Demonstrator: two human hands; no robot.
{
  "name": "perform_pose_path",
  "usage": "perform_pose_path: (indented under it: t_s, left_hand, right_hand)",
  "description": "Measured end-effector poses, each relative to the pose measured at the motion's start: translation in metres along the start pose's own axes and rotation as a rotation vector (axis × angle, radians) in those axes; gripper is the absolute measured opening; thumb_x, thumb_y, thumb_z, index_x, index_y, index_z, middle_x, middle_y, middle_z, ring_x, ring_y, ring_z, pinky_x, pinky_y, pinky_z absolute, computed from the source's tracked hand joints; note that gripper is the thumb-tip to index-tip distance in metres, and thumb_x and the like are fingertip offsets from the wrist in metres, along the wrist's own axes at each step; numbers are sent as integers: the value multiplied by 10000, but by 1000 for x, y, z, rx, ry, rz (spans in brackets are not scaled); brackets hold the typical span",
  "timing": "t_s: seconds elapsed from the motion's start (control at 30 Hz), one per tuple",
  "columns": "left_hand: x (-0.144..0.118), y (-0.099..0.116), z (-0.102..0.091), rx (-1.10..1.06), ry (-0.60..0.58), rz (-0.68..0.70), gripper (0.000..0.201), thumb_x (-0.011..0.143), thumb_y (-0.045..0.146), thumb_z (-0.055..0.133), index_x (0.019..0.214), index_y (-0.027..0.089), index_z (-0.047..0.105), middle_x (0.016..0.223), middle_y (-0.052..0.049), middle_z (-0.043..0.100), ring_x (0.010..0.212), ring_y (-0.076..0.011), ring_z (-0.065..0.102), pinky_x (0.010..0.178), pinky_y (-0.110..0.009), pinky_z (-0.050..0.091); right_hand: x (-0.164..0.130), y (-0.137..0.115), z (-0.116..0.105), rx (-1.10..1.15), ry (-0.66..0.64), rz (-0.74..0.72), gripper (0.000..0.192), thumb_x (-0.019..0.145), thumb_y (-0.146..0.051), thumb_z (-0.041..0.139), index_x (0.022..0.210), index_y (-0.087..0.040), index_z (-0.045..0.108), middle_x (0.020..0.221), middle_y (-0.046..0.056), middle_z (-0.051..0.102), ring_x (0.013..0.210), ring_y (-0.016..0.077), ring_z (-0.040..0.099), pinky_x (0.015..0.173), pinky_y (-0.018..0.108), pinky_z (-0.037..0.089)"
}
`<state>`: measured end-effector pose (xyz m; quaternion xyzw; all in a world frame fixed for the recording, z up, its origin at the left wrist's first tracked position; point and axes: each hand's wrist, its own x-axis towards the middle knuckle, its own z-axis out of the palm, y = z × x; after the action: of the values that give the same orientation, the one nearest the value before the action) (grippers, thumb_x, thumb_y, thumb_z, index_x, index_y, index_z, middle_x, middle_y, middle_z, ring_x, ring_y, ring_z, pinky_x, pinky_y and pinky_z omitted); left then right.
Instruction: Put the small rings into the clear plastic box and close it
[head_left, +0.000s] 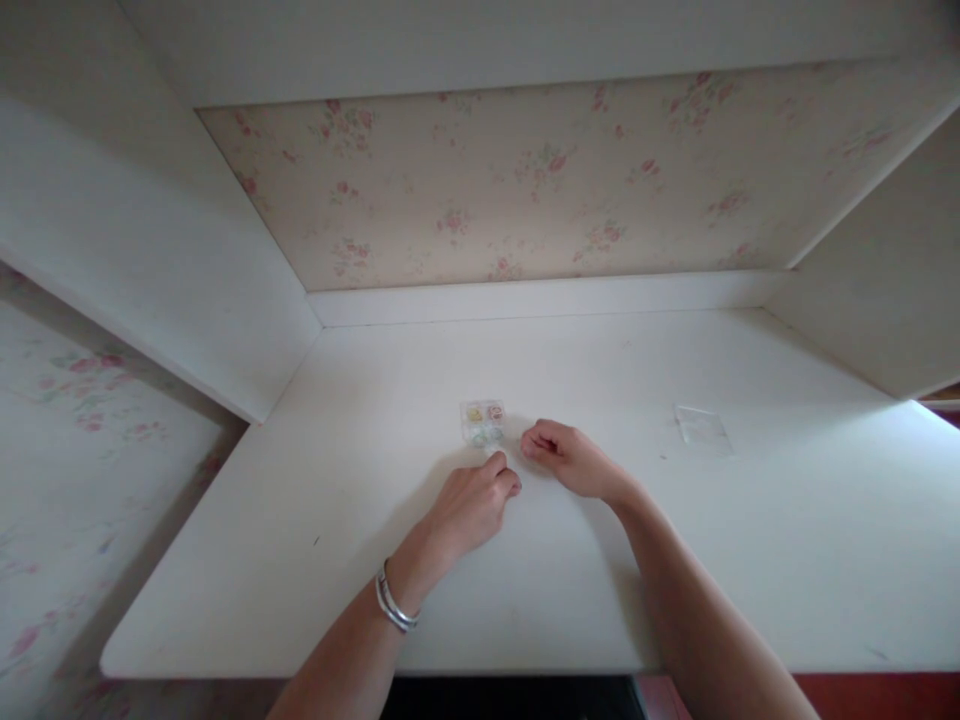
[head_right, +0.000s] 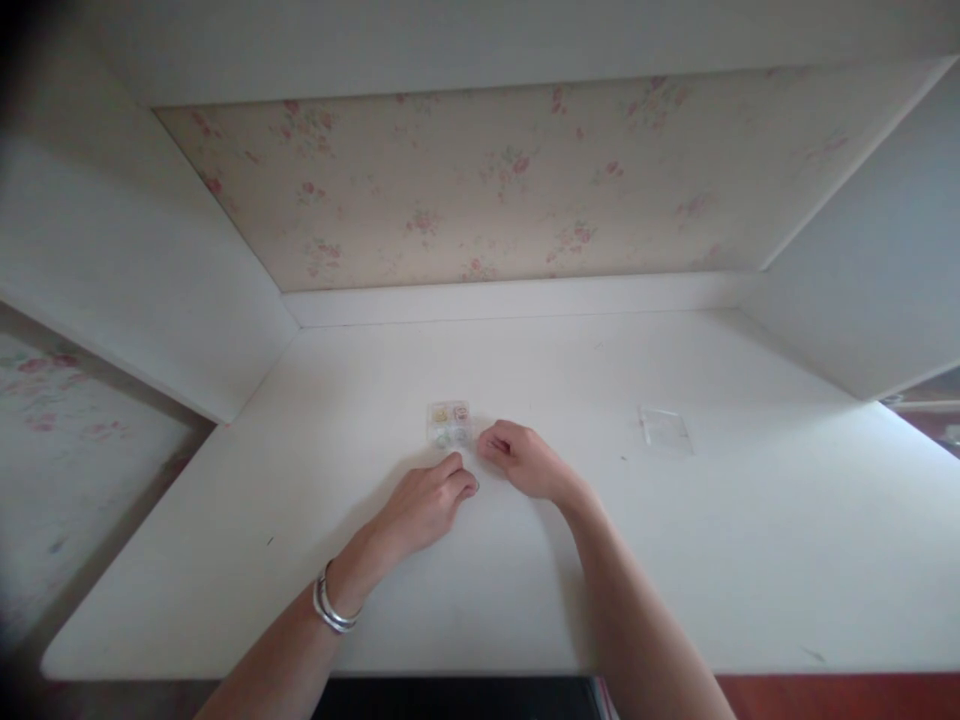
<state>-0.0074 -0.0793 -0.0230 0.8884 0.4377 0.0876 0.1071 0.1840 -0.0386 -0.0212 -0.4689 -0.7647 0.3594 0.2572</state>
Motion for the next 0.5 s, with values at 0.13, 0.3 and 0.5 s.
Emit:
perform_pose_path:
  t_s: [0.13, 0.3, 0.5]
  left_hand:
    - [-2, -3, -4, -17, 25, -29, 223, 925, 262, 387, 919, 220, 606, 916, -31, 581, 706, -150, 586, 601, -260, 443]
    - [-2, -17, -13, -59, 119, -157, 196, 931, 281, 382, 952, 216, 566, 943, -35, 570, 749, -138, 594, 628, -237, 441]
    - [4, -34, -17, -124, 295, -285, 188, 930, 285, 390, 936, 214, 564, 927, -26, 562, 768, -127, 585, 701, -235, 455]
  right_hand:
    - [14, -3, 24, -39, 290, -28, 243, 896, -344, 425, 873, -192, 614, 783, 28, 557, 652, 122, 482, 608, 236, 375]
    - [21, -2, 40, -169, 285, -38, 256, 904, -322, 416, 893, -212, 647, 828, 34, 580, 725, 132, 523, 660, 237, 380]
    - [17, 0, 29, -123, 460, 24, 270, 885, -362, 434, 879, -213, 659, 748, 23, 557, 653, 130, 499, 635, 248, 377]
